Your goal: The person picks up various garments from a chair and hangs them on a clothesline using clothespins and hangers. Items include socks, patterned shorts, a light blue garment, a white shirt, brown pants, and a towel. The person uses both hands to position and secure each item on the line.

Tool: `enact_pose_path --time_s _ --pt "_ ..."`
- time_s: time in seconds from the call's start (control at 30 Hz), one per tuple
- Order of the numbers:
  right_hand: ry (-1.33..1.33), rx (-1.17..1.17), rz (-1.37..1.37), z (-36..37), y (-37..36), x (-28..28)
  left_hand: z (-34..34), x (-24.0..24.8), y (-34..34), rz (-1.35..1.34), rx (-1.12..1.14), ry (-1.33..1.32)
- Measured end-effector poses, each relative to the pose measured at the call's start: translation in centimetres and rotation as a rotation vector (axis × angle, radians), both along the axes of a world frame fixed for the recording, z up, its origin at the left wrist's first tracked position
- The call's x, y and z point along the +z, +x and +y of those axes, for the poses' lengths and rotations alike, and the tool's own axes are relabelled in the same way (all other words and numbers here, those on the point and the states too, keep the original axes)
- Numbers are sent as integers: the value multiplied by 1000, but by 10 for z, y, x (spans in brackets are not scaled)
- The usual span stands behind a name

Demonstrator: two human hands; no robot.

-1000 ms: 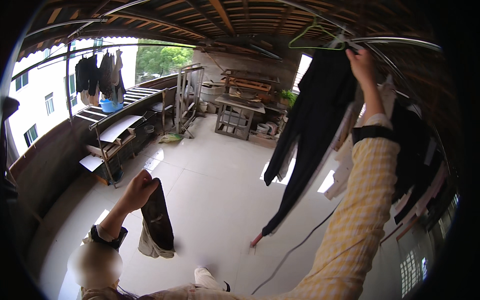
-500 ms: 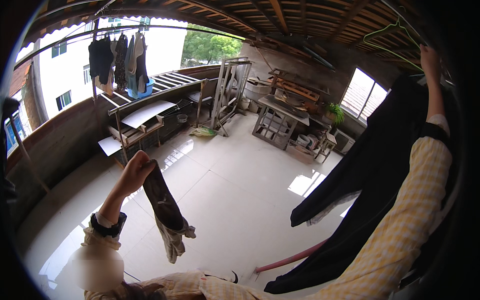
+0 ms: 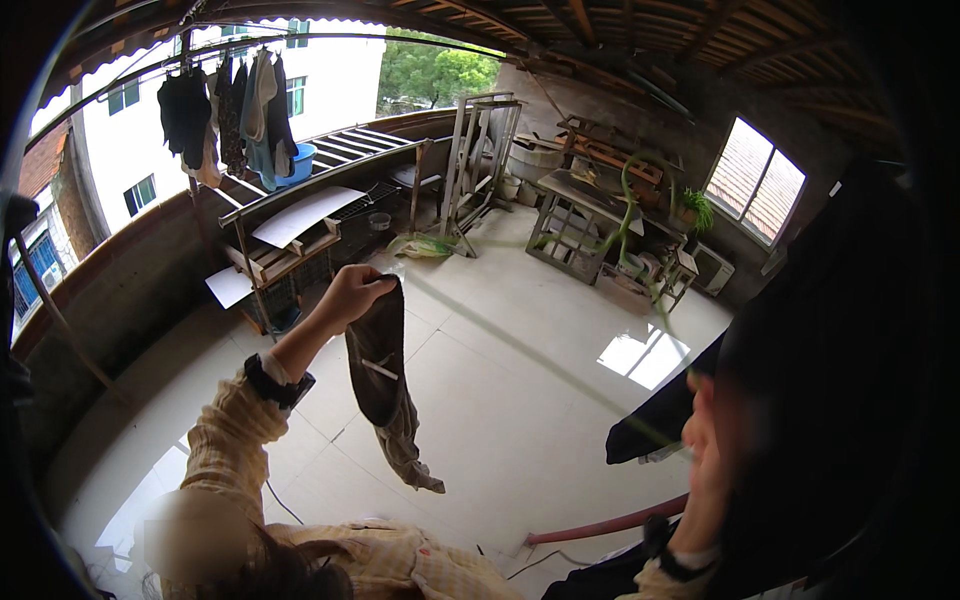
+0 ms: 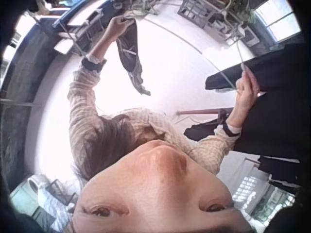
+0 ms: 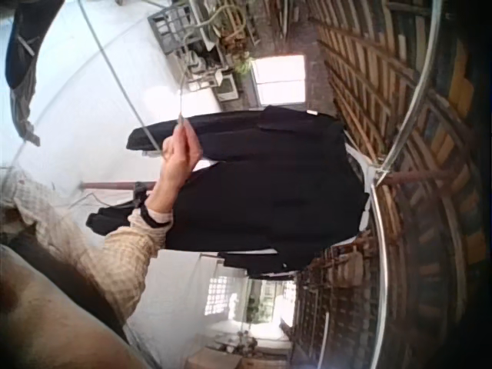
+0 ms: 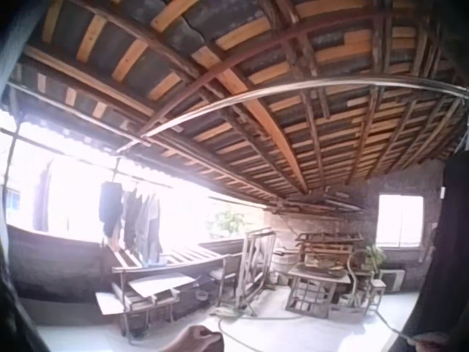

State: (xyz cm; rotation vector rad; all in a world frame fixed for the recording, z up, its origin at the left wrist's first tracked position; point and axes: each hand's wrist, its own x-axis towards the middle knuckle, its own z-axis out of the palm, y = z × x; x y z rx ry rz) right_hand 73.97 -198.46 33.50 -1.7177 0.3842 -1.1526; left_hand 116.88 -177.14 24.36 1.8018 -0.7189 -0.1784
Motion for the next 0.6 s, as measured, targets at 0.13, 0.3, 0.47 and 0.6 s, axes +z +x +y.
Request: enact_pose_path --time_s 0.13,0.3,0.47,0.6 --pt "149 -86 38 55 -16 -49 -25 10 17 189 -111 -105" --pt "225 -129 77 83 15 -88 -45 26 0 -238 -167 5" --pt "36 -79 -51 113 72 -126 -49 47 -27 -539 -179 -83" --pt "23 5 -224 113 89 -131 -25 82 -32 -463 -368 -79"
